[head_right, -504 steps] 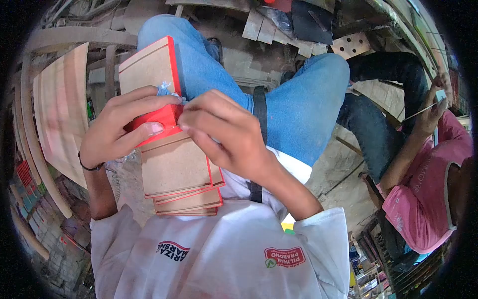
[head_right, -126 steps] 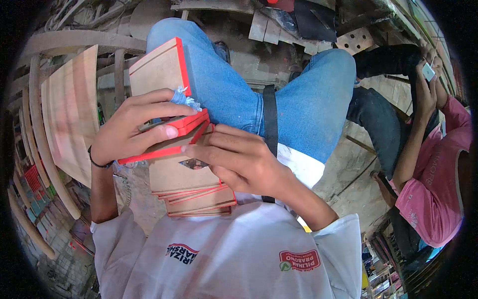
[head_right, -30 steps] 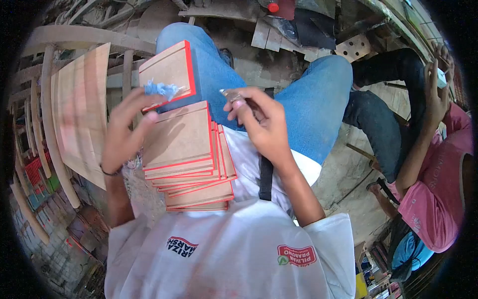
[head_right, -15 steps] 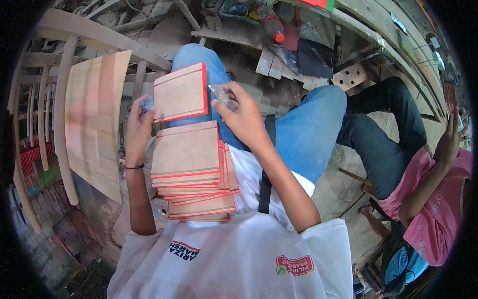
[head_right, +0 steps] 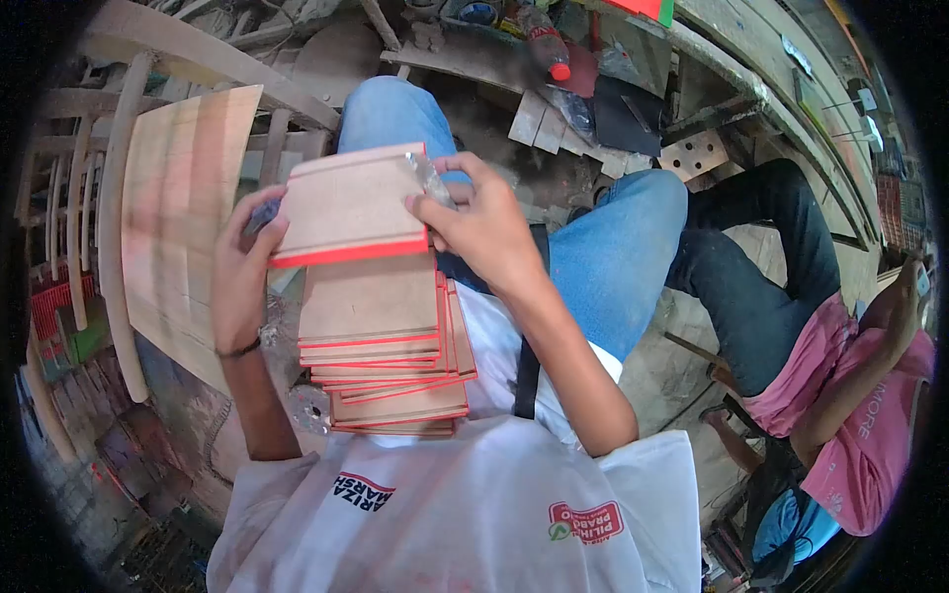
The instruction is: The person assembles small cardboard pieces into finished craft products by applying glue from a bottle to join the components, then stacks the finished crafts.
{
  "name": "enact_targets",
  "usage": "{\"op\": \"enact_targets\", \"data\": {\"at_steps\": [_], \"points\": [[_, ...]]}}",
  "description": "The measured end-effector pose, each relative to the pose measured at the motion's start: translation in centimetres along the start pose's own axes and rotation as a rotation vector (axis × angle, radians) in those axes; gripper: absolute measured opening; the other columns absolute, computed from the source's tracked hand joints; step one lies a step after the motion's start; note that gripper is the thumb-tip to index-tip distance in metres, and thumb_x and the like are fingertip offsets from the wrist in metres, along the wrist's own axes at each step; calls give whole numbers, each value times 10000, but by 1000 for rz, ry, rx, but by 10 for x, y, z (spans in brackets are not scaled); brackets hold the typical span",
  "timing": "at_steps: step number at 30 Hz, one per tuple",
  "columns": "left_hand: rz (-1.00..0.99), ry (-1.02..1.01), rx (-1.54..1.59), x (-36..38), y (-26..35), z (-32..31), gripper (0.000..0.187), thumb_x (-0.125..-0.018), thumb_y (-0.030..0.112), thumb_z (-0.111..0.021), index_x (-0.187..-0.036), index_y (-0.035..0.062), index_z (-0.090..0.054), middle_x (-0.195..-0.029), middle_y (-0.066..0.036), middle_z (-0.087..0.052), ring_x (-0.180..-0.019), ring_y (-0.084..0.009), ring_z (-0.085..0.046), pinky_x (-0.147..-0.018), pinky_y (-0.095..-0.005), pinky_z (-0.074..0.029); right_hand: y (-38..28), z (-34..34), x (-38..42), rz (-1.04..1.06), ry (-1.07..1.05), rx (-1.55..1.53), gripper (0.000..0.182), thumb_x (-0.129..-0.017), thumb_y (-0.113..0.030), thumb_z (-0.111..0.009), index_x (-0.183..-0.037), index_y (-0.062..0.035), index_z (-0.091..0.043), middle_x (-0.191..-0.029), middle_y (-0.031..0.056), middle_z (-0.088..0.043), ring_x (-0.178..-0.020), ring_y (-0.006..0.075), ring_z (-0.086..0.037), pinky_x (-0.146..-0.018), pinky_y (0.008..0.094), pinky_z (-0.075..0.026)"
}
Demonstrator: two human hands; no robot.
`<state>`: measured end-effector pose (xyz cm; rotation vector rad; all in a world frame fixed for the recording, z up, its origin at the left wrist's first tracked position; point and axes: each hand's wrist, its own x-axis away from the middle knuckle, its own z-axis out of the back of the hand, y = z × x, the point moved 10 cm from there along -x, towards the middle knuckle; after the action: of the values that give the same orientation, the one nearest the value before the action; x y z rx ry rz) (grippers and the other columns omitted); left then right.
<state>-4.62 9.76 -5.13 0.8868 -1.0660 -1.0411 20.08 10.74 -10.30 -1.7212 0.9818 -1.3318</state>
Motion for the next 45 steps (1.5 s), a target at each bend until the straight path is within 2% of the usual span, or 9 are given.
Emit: {"op": "enact_targets", "data": {"at_steps": [5,9,16,21,25,27,28,37,45], "points": [[86,-134,-180,29,1,2,225,-908,25,-633,-1126,-28,-639,-1016,-21,-590,-862,-63,-580,-769,-210,-468,20,0,37,-285,-178,-113,372,-865,-155,-727,-1078,74,-526,-629,55,-607,-470,59,-477,-412,218,-329],[92,-188,-315,26,-18,-8,129,-928,42,-610,-1018,-45,-643,-956,-29,-558,-800,-46,-553,-660,-217,-444,35,7,32,-218,-191,283,246,-893,-198,-691,-912,33,-608,-635,56,-636,-478,66,-493,-452,242,-365],[-255,-247,-701,18,25,-23,207,-881,162,-656,-994,-11,-662,-914,-193,-591,-716,-315,-599,-690,-397,-476,14,12,28,168,-94,632,312,-864,-253,-690,-1009,18,-640,-835,246,-636,-745,233,-639,-732,373,-503],[-441,-71,-640,6,52,-29,235,-874,125,-641,-1070,-5,-635,-1116,-210,-571,-902,-361,-599,-814,-420,-478,27,41,23,48,-67,154,301,-897,-74,-615,-1184,2,-568,-873,137,-641,-719,207,-631,-677,341,-513],[-570,-206,-631,6,33,-57,311,-861,106,-647,-1155,15,-600,-1249,-207,-507,-1111,-397,-517,-960,-436,-427,80,81,10,-65,148,-391,445,-900,42,-536,-1332,-39,-467,-880,98,-595,-699,194,-602,-630,302,-513],[-263,-386,-425,5,7,-74,328,-860,123,-658,-1167,19,-602,-1247,-210,-509,-1151,-393,-487,-982,-442,-408,90,93,19,-125,251,-505,467,-894,41,-533,-1346,-25,-432,-904,131,-621,-730,206,-623,-637,320,-525],[-456,-385,-576,5,8,-76,360,-859,163,-676,-1176,9,-600,-1222,-221,-508,-1115,-390,-505,-958,-437,-423,86,100,17,-107,264,-511,472,-893,38,-533,-1348,-13,-417,-924,144,-633,-744,212,-635,-644,325,-534],[-465,-522,-709,-7,3,-89,395,-863,247,-689,-1168,1,-638,-1191,-238,-482,-1094,-399,-487,-962,-440,-415,-39,243,-74,262,507,-456,143,-988,-132,-487,-1006,-1,-540,-860,127,-652,-684,210,-650,-585,333,-541],[-233,-556,-571,-17,-10,-87,422,-897,292,-662,-1209,10,-625,-1344,-305,-421,-1238,-450,-435,-1049,-459,-364,-182,374,-151,352,661,-224,77,-881,-26,-499,-912,-17,-570,-938,144,-685,-760,206,-663,-597,367,-538]]}}
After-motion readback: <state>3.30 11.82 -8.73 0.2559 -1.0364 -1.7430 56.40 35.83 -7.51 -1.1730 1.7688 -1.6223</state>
